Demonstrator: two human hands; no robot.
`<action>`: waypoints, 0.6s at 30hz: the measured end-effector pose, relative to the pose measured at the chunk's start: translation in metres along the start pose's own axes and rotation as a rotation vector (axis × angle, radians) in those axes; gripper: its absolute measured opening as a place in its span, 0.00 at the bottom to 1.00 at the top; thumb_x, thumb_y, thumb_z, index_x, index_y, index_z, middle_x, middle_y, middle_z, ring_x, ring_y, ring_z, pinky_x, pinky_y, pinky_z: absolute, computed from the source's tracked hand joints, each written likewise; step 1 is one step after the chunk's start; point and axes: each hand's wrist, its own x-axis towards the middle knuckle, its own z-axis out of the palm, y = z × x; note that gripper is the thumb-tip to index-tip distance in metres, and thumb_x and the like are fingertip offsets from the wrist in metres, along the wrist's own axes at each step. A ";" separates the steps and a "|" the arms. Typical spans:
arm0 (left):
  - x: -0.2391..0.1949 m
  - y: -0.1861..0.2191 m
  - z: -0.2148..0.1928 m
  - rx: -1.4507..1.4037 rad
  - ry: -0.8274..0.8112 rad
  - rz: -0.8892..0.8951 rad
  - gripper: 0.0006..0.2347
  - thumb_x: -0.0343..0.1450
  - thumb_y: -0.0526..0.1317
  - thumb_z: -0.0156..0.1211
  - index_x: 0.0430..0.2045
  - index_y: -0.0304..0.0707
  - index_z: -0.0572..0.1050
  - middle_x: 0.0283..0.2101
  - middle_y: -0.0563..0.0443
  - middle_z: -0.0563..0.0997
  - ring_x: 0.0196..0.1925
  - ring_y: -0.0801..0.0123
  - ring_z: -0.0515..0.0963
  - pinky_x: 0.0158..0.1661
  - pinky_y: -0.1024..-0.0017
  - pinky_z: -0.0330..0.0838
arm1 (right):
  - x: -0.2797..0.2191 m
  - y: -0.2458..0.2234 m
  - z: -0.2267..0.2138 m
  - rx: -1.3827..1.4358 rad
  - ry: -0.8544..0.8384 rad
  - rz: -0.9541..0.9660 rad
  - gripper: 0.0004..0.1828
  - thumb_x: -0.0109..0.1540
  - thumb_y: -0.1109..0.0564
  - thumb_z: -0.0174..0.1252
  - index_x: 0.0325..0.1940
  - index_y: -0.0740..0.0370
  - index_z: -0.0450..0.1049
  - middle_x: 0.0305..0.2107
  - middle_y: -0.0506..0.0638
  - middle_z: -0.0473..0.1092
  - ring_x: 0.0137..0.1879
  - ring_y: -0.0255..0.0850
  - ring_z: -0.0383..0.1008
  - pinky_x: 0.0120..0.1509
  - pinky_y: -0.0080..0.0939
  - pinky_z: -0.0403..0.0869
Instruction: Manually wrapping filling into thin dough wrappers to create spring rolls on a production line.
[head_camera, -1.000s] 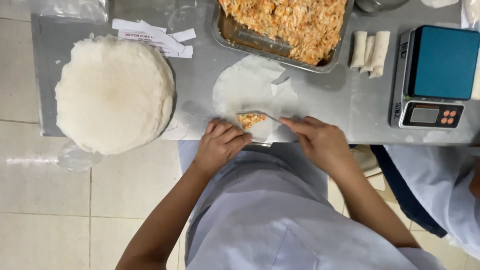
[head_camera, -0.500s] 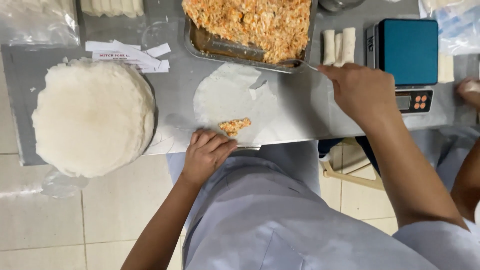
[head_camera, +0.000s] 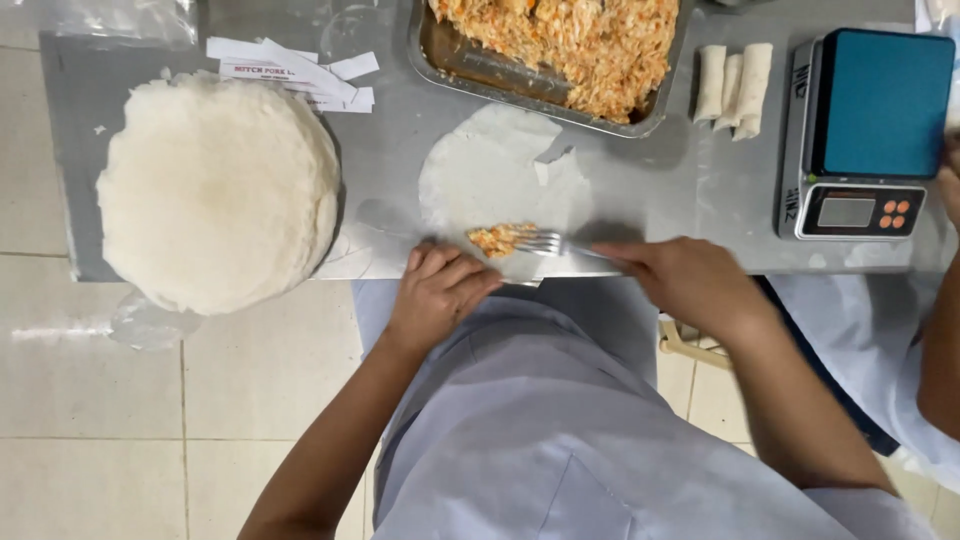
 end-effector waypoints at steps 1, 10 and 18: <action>-0.002 0.004 -0.003 -0.002 -0.006 0.004 0.03 0.71 0.43 0.73 0.35 0.53 0.84 0.38 0.66 0.80 0.45 0.66 0.72 0.48 0.65 0.62 | -0.008 0.011 -0.003 0.008 -0.001 0.002 0.23 0.70 0.38 0.40 0.69 0.16 0.67 0.41 0.50 0.80 0.46 0.50 0.79 0.43 0.50 0.72; 0.005 0.009 -0.002 -0.031 -0.007 -0.010 0.02 0.73 0.41 0.69 0.32 0.51 0.82 0.35 0.66 0.80 0.44 0.68 0.71 0.47 0.67 0.60 | 0.032 0.049 -0.059 -0.226 0.692 -0.087 0.34 0.67 0.65 0.45 0.75 0.43 0.73 0.32 0.52 0.72 0.31 0.55 0.75 0.20 0.53 0.69; 0.005 0.010 -0.004 -0.033 -0.022 -0.023 0.02 0.74 0.40 0.69 0.32 0.49 0.81 0.35 0.64 0.79 0.42 0.68 0.71 0.47 0.67 0.60 | -0.004 0.033 -0.037 0.061 0.609 -0.275 0.25 0.70 0.61 0.46 0.68 0.47 0.76 0.53 0.55 0.78 0.50 0.58 0.79 0.40 0.60 0.75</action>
